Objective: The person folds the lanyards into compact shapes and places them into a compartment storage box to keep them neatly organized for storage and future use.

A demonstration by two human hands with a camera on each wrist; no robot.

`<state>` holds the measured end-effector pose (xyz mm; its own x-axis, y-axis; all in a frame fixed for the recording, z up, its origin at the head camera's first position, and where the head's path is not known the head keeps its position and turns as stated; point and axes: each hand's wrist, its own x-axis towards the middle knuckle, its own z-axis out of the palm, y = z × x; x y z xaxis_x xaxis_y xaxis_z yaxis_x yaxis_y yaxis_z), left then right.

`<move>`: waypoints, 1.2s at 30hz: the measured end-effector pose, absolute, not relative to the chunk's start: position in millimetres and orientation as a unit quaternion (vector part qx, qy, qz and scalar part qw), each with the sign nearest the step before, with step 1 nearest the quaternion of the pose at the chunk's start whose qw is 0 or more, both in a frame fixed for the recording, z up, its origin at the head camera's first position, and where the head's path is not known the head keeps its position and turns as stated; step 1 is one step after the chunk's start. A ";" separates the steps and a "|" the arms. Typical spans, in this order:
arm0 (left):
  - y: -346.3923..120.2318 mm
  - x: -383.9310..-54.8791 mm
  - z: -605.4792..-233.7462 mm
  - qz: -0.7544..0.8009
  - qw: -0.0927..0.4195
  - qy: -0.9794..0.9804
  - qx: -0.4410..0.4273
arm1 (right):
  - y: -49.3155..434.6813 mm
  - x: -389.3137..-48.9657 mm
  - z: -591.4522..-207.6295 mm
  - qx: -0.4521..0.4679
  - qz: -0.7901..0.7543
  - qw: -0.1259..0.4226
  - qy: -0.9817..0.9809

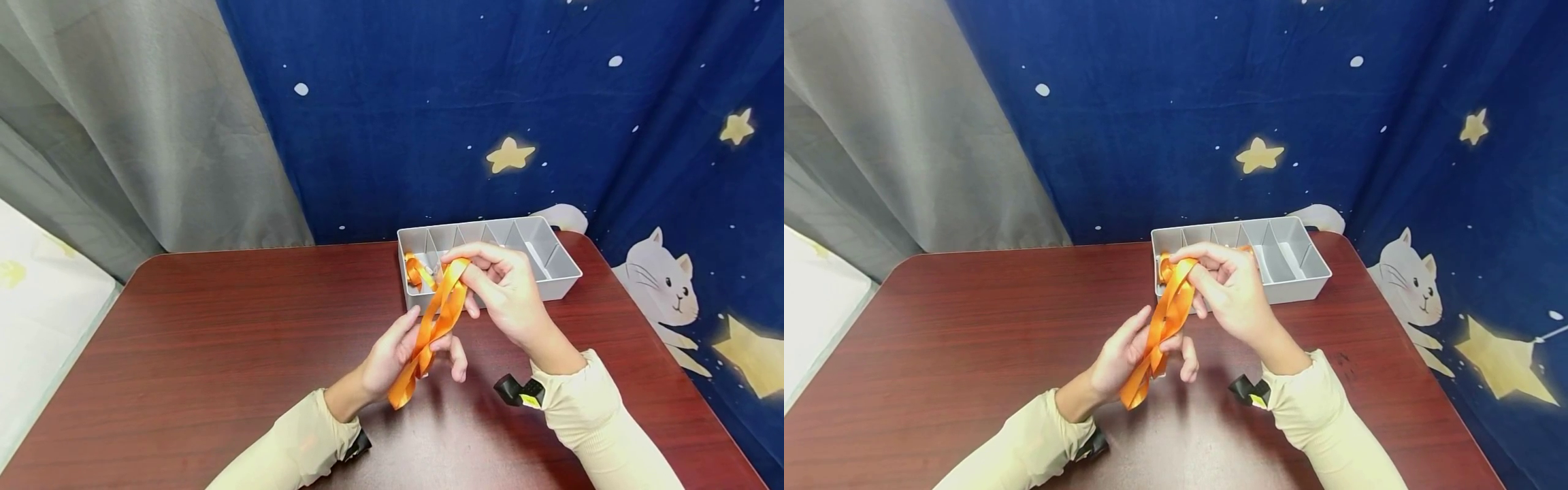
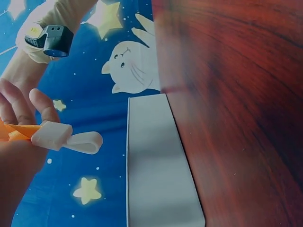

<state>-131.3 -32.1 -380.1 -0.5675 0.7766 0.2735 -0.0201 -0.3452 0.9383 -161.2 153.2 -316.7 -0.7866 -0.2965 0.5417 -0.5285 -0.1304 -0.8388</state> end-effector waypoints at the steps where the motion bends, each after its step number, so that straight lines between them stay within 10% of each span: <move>1: -31.3 -131.4 -380.6 0.733 0.275 0.498 0.373 | 153.5 -161.2 -316.7 0.316 0.683 0.085 -0.654; 29: -34.1 -139.3 -383.9 0.564 0.056 0.685 0.457 | 154.0 -158.1 -312.8 0.320 0.612 0.122 -0.713; 36: -39.2 -148.2 -381.7 0.527 0.007 0.722 0.447 | 150.0 -150.6 -309.3 0.334 0.529 0.224 -0.747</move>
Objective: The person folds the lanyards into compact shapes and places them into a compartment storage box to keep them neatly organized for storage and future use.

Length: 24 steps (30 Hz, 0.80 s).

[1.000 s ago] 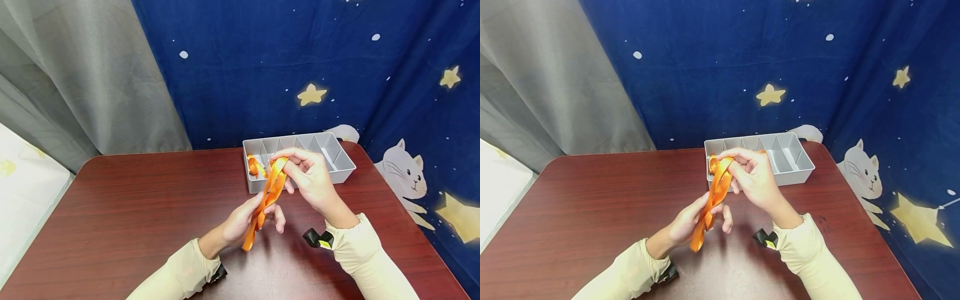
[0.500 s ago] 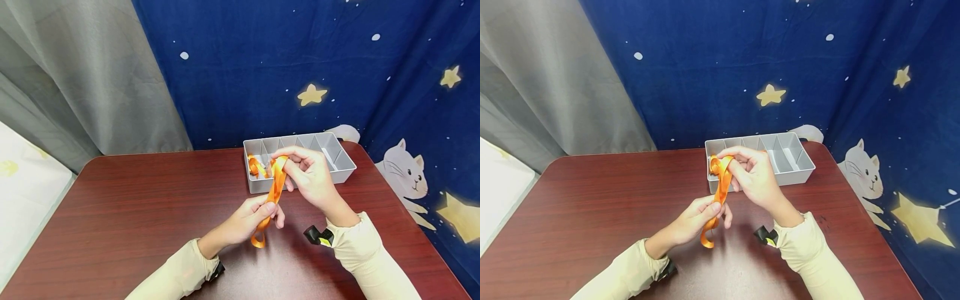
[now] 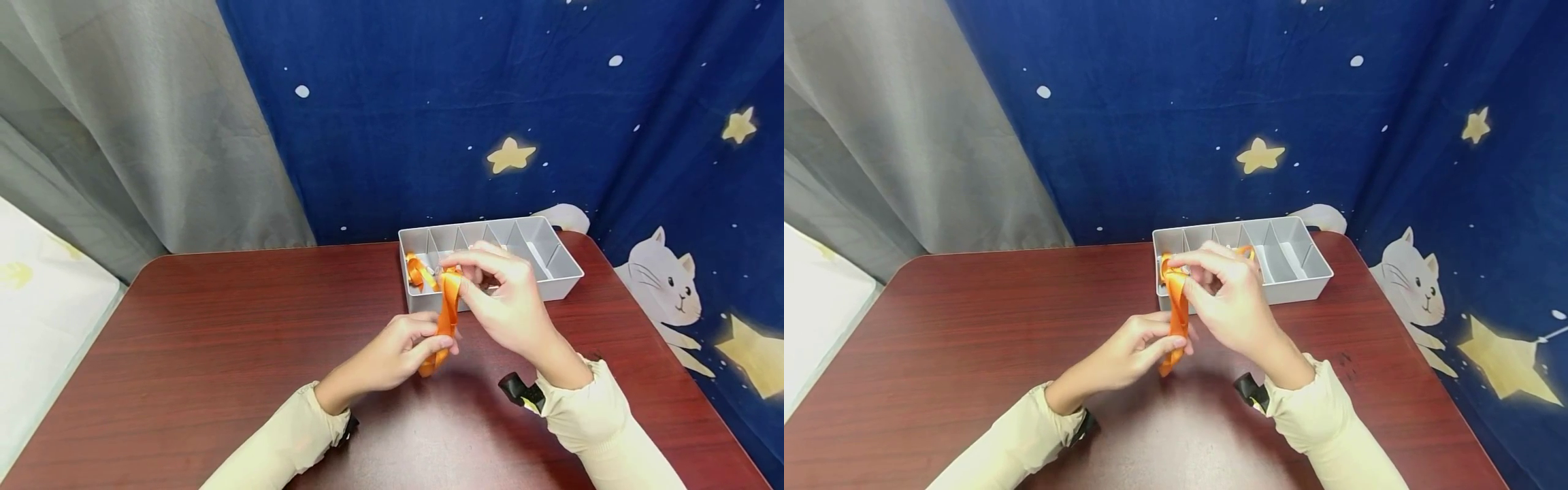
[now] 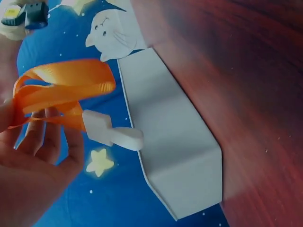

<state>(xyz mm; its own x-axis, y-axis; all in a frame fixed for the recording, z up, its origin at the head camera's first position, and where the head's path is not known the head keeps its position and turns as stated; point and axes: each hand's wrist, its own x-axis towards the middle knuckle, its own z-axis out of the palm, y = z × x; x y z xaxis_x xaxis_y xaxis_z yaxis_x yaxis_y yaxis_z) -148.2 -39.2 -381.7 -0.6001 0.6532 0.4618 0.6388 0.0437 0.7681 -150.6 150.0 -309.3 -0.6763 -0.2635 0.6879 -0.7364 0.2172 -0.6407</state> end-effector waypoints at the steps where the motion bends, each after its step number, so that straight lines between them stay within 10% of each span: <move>1: -40.0 -149.6 -381.2 0.528 0.001 0.726 0.441 | 149.4 -149.4 -309.5 0.331 0.525 0.229 -0.750; 16: -58.2 -165.6 -373.5 0.491 -0.073 0.776 0.388 | 154.3 -136.9 -317.9 0.347 0.634 -0.045 -0.690; 24: -63.3 -166.7 -368.5 0.520 -0.080 0.766 0.368 | 149.9 -137.5 -327.4 0.342 0.634 -0.069 -0.690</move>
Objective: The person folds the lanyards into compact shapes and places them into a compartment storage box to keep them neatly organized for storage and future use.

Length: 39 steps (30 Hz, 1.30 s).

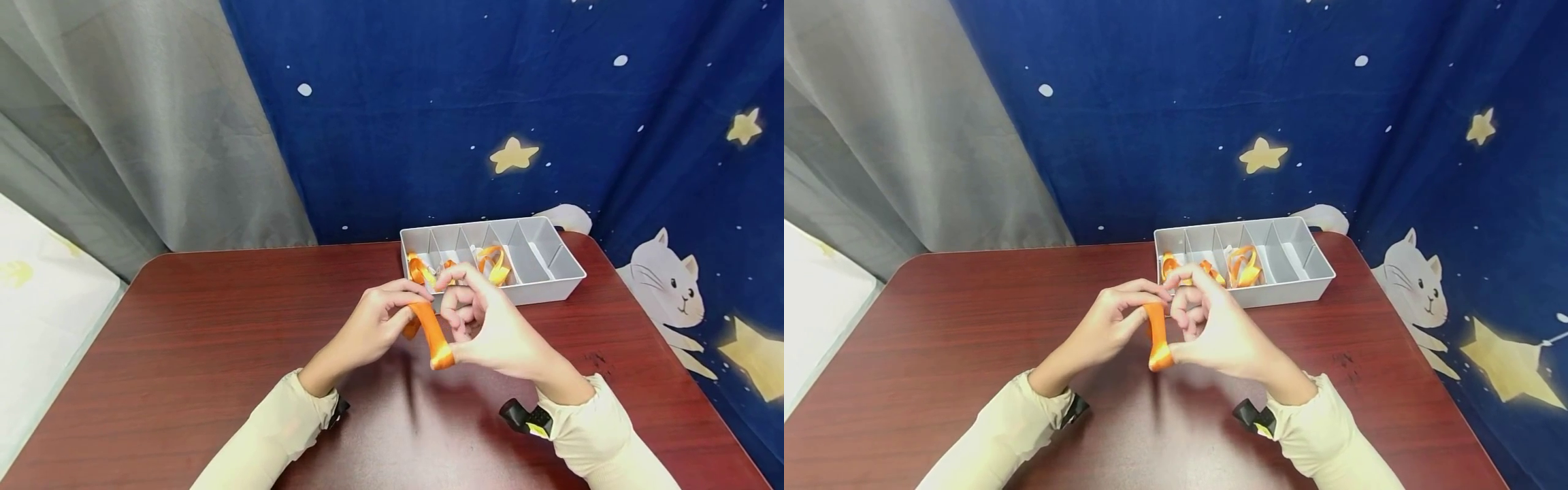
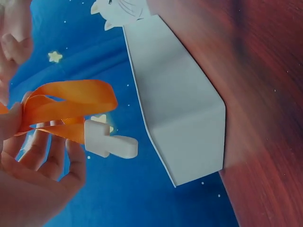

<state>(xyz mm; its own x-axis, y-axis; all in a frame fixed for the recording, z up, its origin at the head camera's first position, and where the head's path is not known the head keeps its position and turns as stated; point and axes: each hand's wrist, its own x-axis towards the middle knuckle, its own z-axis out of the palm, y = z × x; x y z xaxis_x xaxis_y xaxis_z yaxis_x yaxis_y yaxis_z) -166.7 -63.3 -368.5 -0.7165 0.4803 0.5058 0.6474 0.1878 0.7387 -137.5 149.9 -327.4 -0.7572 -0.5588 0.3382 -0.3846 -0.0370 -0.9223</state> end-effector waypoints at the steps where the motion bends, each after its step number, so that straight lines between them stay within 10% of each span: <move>1: -63.8 -166.7 -367.6 -0.522 0.082 -0.765 -0.368 | 149.2 -137.0 -328.7 -0.339 -0.637 0.071 0.689; 24: -69.4 -159.7 -331.2 -0.568 0.100 -0.717 -0.392 | 134.4 -136.3 -358.4 -0.256 -0.466 -0.005 0.847; 39: -66.8 -155.7 -326.5 -0.576 0.075 -0.692 -0.429 | 121.1 -150.4 -391.3 -0.283 -0.611 0.049 0.738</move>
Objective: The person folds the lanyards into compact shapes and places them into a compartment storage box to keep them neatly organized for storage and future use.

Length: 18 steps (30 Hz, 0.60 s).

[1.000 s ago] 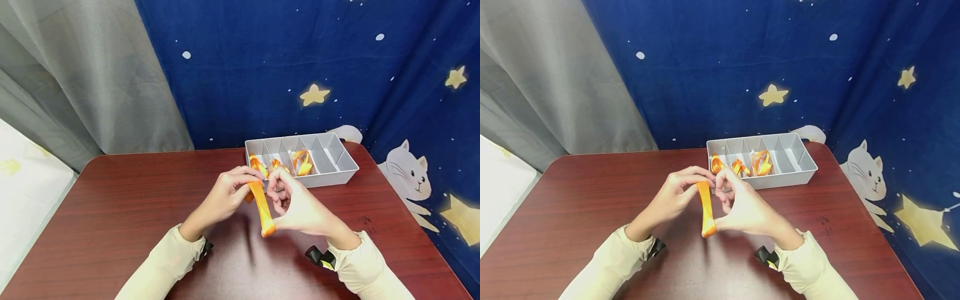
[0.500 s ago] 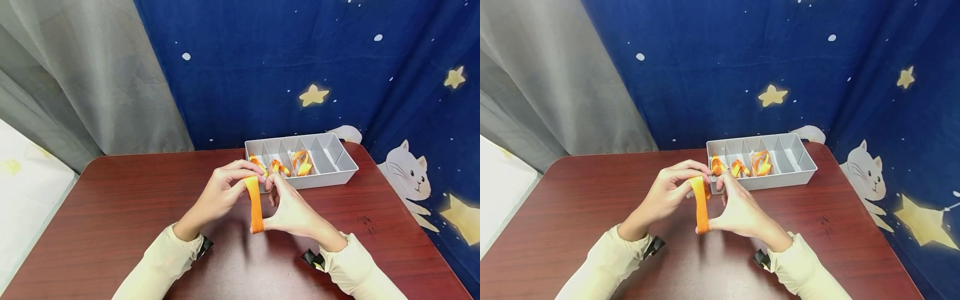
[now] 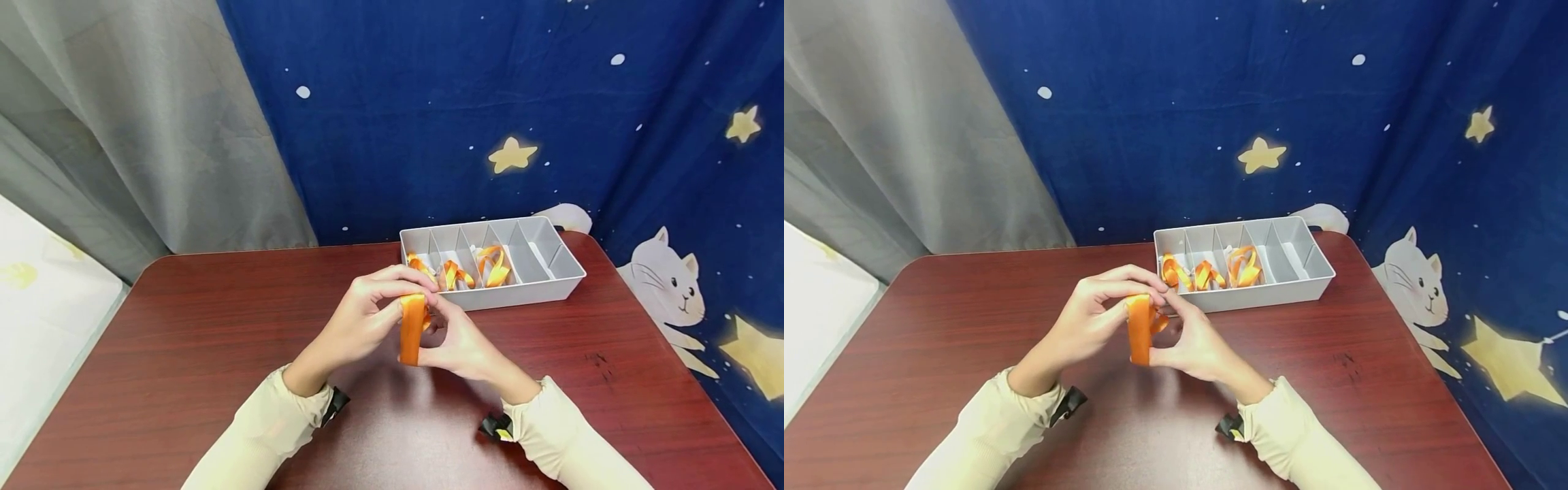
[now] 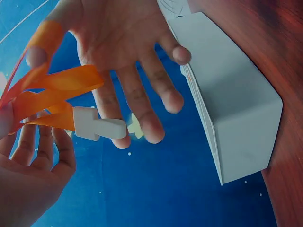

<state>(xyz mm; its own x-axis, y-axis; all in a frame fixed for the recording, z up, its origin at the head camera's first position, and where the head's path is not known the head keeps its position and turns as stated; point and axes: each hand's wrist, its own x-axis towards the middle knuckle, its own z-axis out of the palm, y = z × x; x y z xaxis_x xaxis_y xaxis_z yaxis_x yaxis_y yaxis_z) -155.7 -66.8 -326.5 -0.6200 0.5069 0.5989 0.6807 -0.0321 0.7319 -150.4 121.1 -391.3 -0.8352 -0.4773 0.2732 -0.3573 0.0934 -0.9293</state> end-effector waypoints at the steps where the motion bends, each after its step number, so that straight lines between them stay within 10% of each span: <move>1: -67.3 -155.8 -326.4 -0.577 0.074 -0.690 -0.432 | 119.7 -150.6 -393.0 -0.286 -0.617 0.045 0.732; 18: -72.0 -158.1 -319.5 -0.582 0.088 -0.694 -0.415 | 98.9 -145.1 -389.9 -0.312 -0.622 -0.043 0.717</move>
